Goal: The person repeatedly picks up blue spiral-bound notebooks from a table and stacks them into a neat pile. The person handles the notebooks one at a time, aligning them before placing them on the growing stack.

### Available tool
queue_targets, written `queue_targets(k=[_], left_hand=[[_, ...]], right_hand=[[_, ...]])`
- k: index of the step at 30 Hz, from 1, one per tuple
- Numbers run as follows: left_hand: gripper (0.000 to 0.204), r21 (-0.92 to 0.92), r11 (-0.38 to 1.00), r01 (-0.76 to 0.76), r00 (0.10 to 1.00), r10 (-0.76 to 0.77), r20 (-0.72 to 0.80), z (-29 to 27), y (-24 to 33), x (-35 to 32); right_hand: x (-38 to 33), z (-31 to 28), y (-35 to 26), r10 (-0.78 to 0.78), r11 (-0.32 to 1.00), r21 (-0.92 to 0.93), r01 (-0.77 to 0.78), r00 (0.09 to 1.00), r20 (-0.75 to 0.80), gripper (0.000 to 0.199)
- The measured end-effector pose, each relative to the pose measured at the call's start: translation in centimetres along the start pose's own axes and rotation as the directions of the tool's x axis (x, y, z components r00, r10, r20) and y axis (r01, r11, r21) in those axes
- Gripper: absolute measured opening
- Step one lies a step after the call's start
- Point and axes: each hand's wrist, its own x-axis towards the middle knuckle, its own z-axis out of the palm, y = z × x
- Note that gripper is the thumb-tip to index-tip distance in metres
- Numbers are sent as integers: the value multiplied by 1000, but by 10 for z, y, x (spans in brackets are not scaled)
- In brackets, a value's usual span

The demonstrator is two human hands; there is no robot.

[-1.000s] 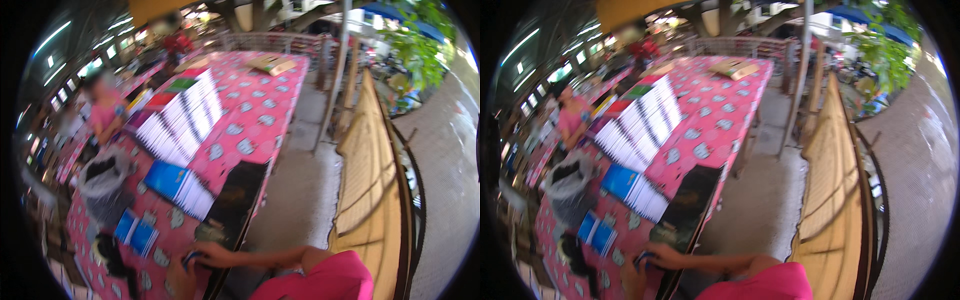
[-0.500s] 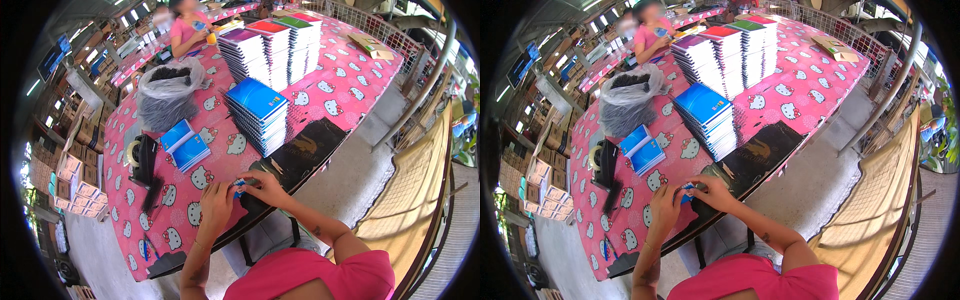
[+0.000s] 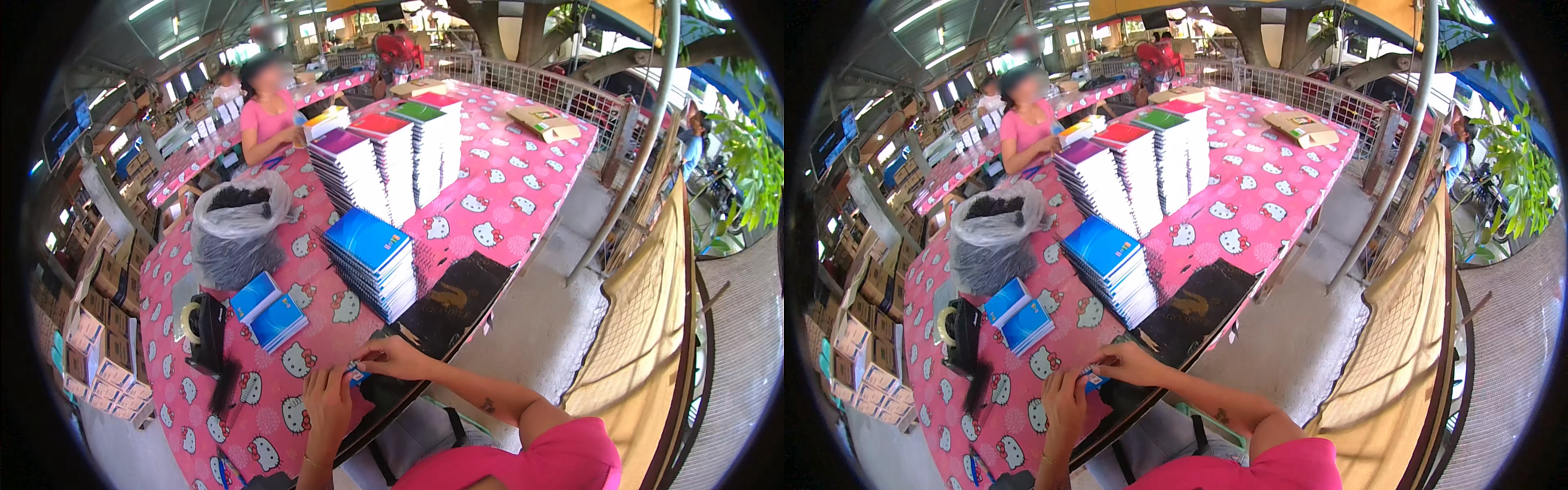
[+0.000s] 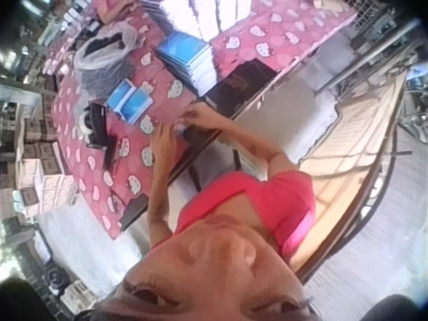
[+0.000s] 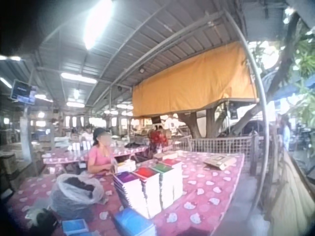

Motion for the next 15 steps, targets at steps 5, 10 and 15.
queue_targets(k=[5,10,15], left_hand=[[17,-13,999,-34,999,34,-40,3,-3,0],[21,-35,999,-28,999,30,45,-8,-2,0],[24,-18,999,-29,996,30,82,-12,3,0]], right_hand=[[2,-16,4,49,997,-56,-44,995,89,26],[8,-17,-2,-31,999,-32,38,980,197,16],[10,0,-16,-118,928,-354,114,993,10,14]])
